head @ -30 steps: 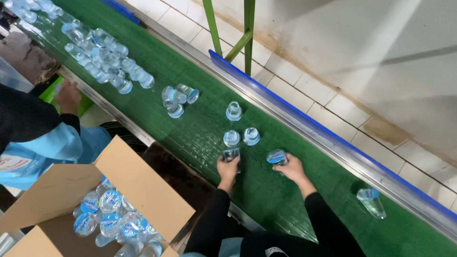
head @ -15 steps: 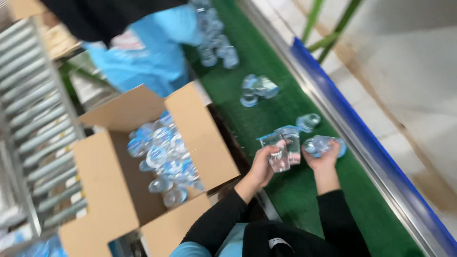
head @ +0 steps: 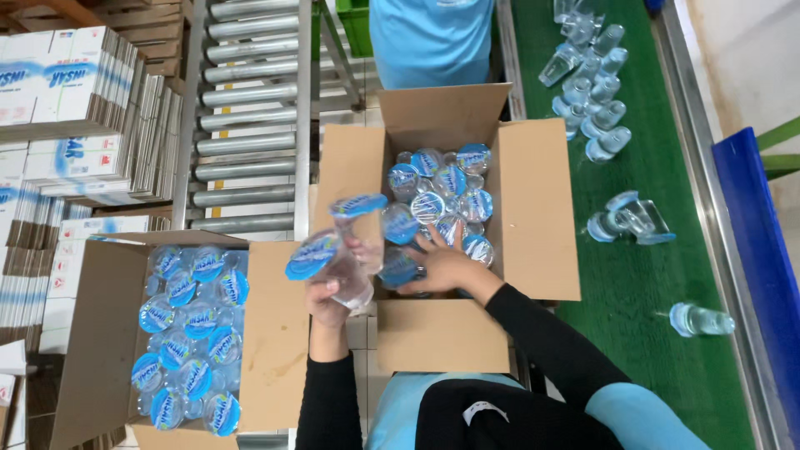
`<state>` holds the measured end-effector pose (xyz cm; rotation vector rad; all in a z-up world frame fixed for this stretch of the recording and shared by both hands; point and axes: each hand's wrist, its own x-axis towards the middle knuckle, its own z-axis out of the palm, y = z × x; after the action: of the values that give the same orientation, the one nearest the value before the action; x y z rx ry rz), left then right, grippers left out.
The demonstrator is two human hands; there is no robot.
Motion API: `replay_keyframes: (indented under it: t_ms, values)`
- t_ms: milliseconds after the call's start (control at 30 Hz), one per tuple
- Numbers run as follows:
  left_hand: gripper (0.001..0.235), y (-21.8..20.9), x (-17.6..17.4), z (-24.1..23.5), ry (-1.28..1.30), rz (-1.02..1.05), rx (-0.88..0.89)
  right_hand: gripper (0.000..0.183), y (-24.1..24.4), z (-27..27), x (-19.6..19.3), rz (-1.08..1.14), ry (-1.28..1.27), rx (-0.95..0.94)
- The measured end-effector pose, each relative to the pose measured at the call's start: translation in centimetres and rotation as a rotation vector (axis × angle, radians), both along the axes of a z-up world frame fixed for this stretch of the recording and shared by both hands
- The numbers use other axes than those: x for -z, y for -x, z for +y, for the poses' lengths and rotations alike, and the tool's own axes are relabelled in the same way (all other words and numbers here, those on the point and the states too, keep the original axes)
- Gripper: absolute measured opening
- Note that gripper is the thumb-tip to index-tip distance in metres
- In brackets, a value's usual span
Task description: The person picks up small plastic water bottles from a green conveyor belt and places them into a cardboard box. The person handles the bottles one by one or in small groups, filling the box until it is full.
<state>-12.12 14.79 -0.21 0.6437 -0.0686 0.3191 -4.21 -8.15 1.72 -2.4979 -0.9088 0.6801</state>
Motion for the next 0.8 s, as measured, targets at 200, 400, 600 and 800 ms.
replay_keyframes:
  t_ms: [200,400,600,800]
  values:
    - [0.107,0.1,-12.1,-6.2,-0.501,0.057,0.304,0.116,1.3,-3.3,2.5,0.117,-0.368,0.054]
    - [0.147,-1.7,-6.2,-8.5,-0.714,0.153,-0.445,0.073,3.3,-7.7,3.1,-0.302,0.159,0.090]
    - [0.079,-2.3,-8.1,-9.6,-0.972,-0.198,-0.622,0.096,0.7,-1.5,6.4,-0.129,-0.172,0.499]
    - [0.055,-5.4,-4.2,-7.9,-1.131,-0.372,-0.844,0.050,-1.6,-2.5,6.0,-0.164,-0.157,0.129]
